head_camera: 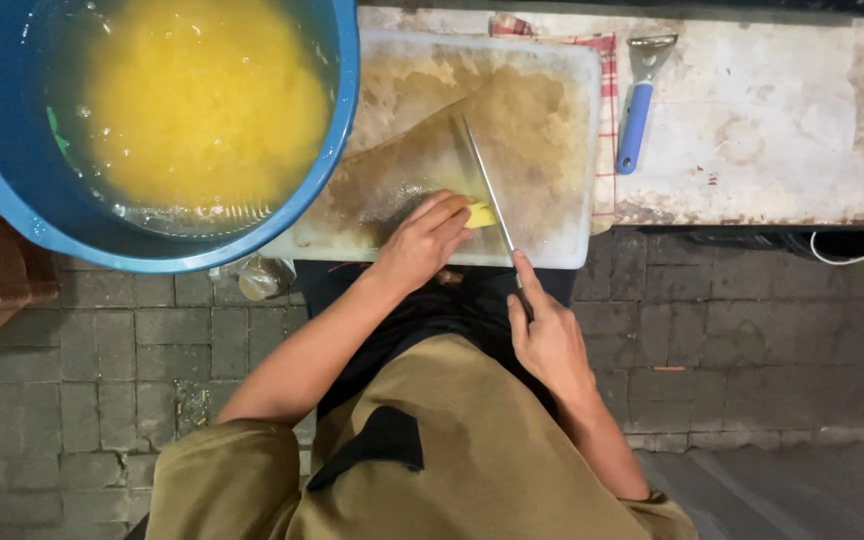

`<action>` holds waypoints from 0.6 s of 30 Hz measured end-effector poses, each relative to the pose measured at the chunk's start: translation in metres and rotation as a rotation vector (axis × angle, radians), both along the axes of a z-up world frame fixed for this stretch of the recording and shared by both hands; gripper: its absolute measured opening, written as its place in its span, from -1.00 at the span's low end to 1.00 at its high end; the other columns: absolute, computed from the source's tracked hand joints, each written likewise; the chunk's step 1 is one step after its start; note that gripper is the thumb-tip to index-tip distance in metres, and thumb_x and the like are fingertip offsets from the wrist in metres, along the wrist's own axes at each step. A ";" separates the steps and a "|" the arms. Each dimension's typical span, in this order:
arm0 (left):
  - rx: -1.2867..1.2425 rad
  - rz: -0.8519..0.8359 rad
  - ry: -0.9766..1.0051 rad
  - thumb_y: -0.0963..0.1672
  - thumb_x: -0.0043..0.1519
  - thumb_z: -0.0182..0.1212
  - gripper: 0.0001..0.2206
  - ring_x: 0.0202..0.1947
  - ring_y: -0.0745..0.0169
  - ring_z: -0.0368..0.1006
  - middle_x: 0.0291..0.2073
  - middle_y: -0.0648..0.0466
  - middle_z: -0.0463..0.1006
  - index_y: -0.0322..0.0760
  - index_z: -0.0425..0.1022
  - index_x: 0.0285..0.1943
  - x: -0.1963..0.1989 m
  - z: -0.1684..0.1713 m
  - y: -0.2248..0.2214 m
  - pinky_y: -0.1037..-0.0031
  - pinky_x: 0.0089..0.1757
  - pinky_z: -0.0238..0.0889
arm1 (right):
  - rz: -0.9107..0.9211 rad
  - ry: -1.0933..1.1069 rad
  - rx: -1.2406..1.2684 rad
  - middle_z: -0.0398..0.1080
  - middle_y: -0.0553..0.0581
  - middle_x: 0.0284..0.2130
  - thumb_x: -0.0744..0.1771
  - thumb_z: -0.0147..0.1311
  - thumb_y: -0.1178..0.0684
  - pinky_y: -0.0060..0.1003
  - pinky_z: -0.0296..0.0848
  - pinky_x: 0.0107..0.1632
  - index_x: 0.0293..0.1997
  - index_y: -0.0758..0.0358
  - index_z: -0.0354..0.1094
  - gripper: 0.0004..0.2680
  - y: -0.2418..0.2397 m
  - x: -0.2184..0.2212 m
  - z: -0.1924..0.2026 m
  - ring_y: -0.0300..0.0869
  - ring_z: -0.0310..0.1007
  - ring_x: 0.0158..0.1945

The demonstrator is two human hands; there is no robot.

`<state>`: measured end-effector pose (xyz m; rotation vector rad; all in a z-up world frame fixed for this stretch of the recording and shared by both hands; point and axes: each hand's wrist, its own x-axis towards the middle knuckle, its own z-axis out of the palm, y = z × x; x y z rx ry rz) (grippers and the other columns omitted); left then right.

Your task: Slicing potato pieces on a cutting board after taking them from a bowl of water.

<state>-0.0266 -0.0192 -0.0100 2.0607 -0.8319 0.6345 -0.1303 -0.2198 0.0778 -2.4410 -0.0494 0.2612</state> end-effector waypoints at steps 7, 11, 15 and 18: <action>0.087 0.143 0.002 -0.09 0.23 0.30 -0.70 -0.11 -0.16 0.47 -0.20 -0.21 0.51 -0.56 0.55 -0.13 -0.012 0.021 0.018 0.23 0.01 0.39 | -0.017 -0.007 0.044 0.43 0.47 -0.02 0.36 -0.11 0.08 0.07 0.51 -0.20 0.45 -0.08 0.03 -0.58 0.006 0.006 0.026 0.26 0.48 -0.08; 0.106 0.181 -0.018 -0.08 0.27 0.24 -0.71 -0.08 -0.14 0.46 -0.17 -0.17 0.50 -0.53 0.54 -0.11 -0.013 0.012 0.009 0.27 0.02 0.37 | -0.006 0.005 0.029 0.43 0.46 -0.03 0.36 -0.11 0.08 0.07 0.51 -0.23 0.44 -0.09 0.03 -0.57 0.002 0.005 0.016 0.26 0.49 -0.10; 0.133 0.210 -0.027 -0.12 0.24 0.28 -0.75 -0.11 -0.14 0.47 -0.17 -0.17 0.49 -0.54 0.54 -0.12 -0.014 0.009 0.001 0.26 -0.01 0.40 | -0.010 0.044 0.032 0.45 0.47 -0.08 0.35 -0.07 0.09 0.07 0.53 -0.23 0.44 -0.12 0.04 -0.56 0.000 0.001 -0.001 0.26 0.50 -0.12; 0.131 0.222 -0.001 -0.17 0.22 0.29 -0.78 -0.11 -0.16 0.48 -0.18 -0.19 0.48 -0.58 0.55 -0.12 -0.020 0.014 -0.003 0.25 -0.02 0.41 | 0.005 0.050 0.039 0.48 0.46 -0.20 0.34 -0.07 0.10 0.05 0.51 -0.32 0.44 -0.11 0.04 -0.56 0.003 -0.001 -0.002 0.23 0.53 -0.23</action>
